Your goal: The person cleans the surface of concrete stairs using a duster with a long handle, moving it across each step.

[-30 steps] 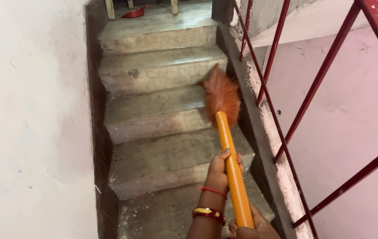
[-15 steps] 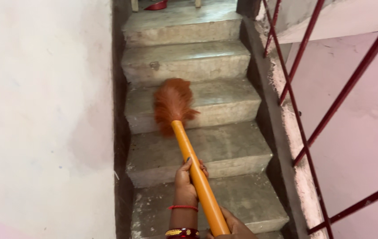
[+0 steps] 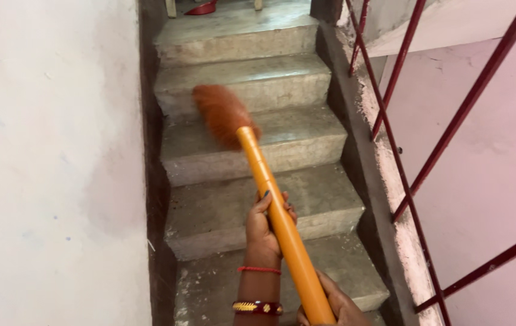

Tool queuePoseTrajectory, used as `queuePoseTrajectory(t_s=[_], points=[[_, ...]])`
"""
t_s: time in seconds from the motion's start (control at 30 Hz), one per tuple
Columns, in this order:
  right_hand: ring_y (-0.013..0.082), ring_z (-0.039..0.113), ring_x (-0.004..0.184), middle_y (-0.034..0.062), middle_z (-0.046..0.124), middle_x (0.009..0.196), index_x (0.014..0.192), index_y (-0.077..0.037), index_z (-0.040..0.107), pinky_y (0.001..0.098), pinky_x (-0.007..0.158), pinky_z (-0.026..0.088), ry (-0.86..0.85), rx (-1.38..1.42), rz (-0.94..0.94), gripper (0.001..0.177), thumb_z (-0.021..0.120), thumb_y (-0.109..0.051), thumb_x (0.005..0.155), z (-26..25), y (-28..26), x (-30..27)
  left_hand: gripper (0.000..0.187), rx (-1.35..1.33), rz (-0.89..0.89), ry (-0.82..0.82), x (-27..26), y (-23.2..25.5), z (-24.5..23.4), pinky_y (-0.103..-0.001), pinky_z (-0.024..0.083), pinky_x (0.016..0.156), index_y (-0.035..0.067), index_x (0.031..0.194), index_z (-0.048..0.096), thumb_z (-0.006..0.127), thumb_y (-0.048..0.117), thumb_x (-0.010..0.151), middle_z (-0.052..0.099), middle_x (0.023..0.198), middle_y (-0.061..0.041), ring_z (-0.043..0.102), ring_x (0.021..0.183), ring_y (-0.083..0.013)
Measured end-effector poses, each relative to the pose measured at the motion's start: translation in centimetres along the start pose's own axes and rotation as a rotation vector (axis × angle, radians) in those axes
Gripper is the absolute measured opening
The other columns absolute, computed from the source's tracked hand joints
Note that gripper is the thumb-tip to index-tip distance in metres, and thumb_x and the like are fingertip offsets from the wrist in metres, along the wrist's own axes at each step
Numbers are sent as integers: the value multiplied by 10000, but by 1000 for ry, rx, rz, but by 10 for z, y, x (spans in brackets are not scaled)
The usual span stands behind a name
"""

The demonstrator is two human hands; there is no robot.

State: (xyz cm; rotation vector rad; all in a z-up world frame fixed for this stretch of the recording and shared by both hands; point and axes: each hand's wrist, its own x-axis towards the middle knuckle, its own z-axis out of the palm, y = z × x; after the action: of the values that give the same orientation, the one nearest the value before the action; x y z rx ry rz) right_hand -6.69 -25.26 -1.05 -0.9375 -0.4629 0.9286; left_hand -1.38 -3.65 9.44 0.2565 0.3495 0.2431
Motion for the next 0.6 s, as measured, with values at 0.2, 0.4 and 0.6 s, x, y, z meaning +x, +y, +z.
queuePoseTrajectory(t_s=[0.2, 0.4, 0.6], points=[[185, 593, 620, 140, 594, 742, 1656, -267, 207, 285, 633, 473, 307, -131, 41, 1275, 790, 76, 575, 15, -34, -22, 378, 6, -190, -174, 44, -54, 12, -375, 578, 628, 65, 1300, 522, 632, 194, 962, 688, 1009, -137, 624, 716, -211], [209, 591, 619, 120, 607, 768, 1565, -195, 317, 318, 591, 472, 613, -85, 229, 1054, 722, 91, 635, 39, -79, -33, 403, 142, -261, -89, 62, -100, 7, -383, 570, 597, 86, 1333, 465, 584, 226, 974, 654, 968, -151, 613, 681, -234], [247, 665, 695, 163, 642, 799, 1569, -223, 265, 336, 672, 544, 673, -39, 336, 1004, 640, 106, 697, 36, -59, -26, 333, 58, -261, 57, 46, -96, -25, -359, 577, 602, 122, 1309, 505, 567, 188, 988, 662, 943, -151, 630, 686, -218]])
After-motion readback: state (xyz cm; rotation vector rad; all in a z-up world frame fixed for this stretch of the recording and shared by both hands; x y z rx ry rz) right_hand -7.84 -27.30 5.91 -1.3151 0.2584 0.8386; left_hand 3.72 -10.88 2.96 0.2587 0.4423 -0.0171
